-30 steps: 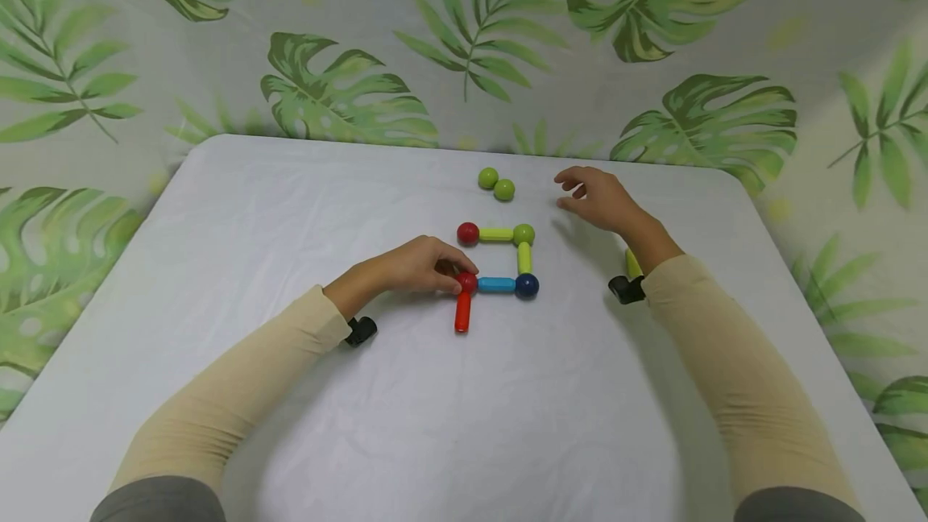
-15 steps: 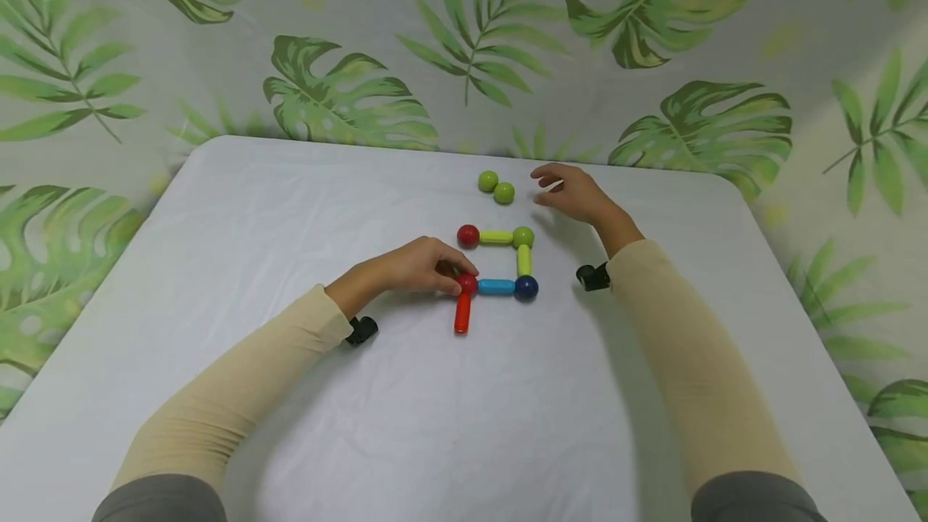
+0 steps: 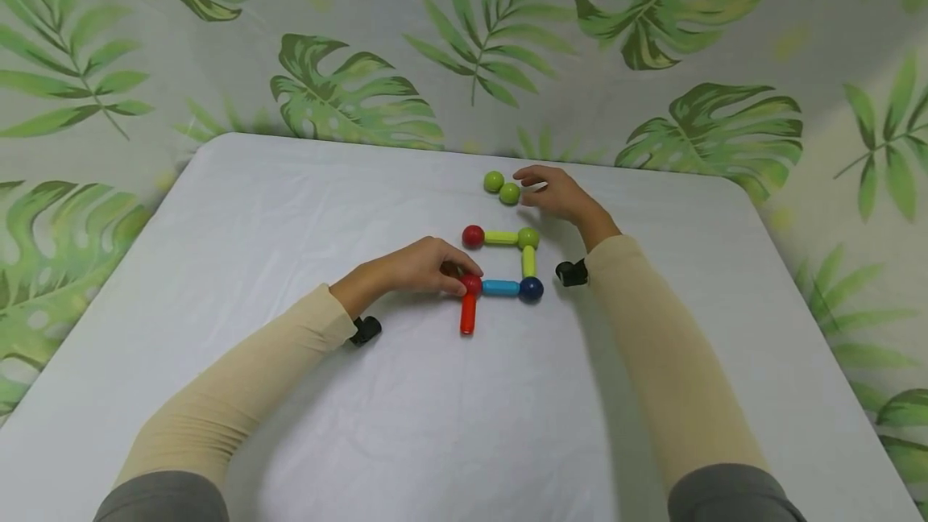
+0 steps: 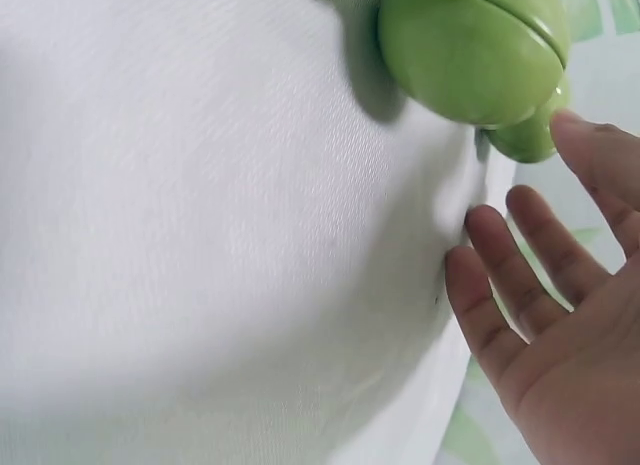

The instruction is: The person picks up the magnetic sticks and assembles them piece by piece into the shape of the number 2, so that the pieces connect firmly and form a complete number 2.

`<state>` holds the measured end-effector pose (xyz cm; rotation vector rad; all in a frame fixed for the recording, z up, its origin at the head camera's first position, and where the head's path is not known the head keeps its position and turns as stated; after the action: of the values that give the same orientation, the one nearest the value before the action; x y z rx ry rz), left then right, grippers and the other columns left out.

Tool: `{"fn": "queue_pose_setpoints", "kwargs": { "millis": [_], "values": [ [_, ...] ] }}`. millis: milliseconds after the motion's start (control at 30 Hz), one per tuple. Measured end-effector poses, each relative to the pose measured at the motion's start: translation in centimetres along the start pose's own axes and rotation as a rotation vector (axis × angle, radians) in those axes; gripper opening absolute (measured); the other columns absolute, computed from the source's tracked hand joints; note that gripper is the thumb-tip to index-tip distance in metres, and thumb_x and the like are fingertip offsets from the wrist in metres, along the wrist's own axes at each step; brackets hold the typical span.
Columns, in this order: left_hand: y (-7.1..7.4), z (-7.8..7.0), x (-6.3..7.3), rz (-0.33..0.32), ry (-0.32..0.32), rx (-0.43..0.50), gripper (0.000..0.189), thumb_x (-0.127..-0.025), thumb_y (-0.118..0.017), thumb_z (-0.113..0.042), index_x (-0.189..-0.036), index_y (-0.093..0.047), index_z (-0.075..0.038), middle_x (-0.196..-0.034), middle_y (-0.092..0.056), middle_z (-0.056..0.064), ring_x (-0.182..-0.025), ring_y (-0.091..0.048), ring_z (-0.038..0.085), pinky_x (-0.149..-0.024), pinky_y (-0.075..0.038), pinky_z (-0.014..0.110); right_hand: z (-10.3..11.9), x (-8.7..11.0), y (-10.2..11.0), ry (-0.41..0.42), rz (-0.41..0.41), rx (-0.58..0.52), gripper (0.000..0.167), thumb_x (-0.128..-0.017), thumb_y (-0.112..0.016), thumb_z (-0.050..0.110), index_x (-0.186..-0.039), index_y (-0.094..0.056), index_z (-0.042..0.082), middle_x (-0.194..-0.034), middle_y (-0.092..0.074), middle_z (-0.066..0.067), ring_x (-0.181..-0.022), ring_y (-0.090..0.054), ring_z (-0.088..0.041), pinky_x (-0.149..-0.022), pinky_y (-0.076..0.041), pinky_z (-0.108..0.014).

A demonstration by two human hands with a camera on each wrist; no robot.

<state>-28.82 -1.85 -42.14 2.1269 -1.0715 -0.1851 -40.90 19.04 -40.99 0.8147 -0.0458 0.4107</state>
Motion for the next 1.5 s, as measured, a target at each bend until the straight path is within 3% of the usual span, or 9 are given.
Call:
{"fn": "queue_pose_setpoints", "kwargs": {
  "millis": [400, 933, 1133, 1367, 1500],
  "values": [
    [0.0, -0.2, -0.1, 0.001, 0.016, -0.002, 0.036, -0.091, -0.072, -0.014, -0.127, -0.069, -0.015, -0.118, -0.071, 0.003, -0.101, -0.062, 0.016, -0.093, -0.053, 0.028, 0.7, -0.3, -0.6, -0.022, -0.011, 0.015, 0.047, -0.096, -0.060, 0.013, -0.142, -0.051, 0.010, -0.148, -0.048, -0.020, -0.138, -0.046, -0.038, -0.110, -0.043, -0.053],
    [-0.2, -0.5, -0.5, 0.021, 0.004, 0.006, 0.036, -0.090, -0.072, -0.013, -0.127, -0.069, -0.013, -0.117, -0.072, 0.004, -0.098, -0.063, 0.015, -0.090, -0.053, 0.026, 0.0, -0.4, -0.6, -0.058, -0.069, 0.009, 0.039, -0.095, -0.063, 0.013, -0.133, -0.055, 0.006, -0.141, -0.054, -0.016, -0.131, -0.051, -0.034, -0.106, -0.046, -0.048],
    [0.1, -0.4, -0.6, 0.006, 0.006, 0.000, 0.036, -0.091, -0.072, -0.014, -0.127, -0.069, -0.014, -0.118, -0.072, 0.003, -0.101, -0.063, 0.015, -0.093, -0.054, 0.028, 0.3, -0.3, -0.2, -0.048, -0.075, 0.002, 0.047, -0.094, -0.065, 0.013, -0.139, -0.053, 0.009, -0.141, -0.053, -0.018, -0.132, -0.051, -0.035, -0.103, -0.047, -0.048],
    [0.2, -0.3, -0.2, 0.006, 0.024, -0.009, 0.036, -0.091, -0.072, -0.014, -0.127, -0.069, -0.014, -0.118, -0.072, 0.004, -0.099, -0.062, 0.016, -0.091, -0.054, 0.028, -0.9, 1.1, 0.6, -0.049, -0.042, 0.006, 0.048, -0.095, -0.063, 0.017, -0.142, -0.053, 0.012, -0.144, -0.051, -0.015, -0.130, -0.051, -0.032, -0.102, -0.048, -0.047],
    [0.1, -0.2, -0.2, 0.009, 0.021, 0.001, 0.036, -0.091, -0.071, -0.014, -0.126, -0.069, -0.014, -0.118, -0.072, 0.004, -0.098, -0.062, 0.015, -0.090, -0.053, 0.026, -0.8, 2.9, 1.6, 0.010, -0.065, 0.003, 0.047, -0.096, -0.062, 0.017, -0.141, -0.053, 0.010, -0.144, -0.052, -0.013, -0.129, -0.052, -0.032, -0.106, -0.046, -0.049]
  ]
}}
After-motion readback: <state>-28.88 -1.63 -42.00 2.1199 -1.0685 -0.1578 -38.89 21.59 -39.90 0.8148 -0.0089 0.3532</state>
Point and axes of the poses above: each hand's wrist, its own x-axis away from the middle knuckle, its own y-axis out of the back of the hand, z = x × y, the point moved 6 cm from there along -x, towards the middle knuckle
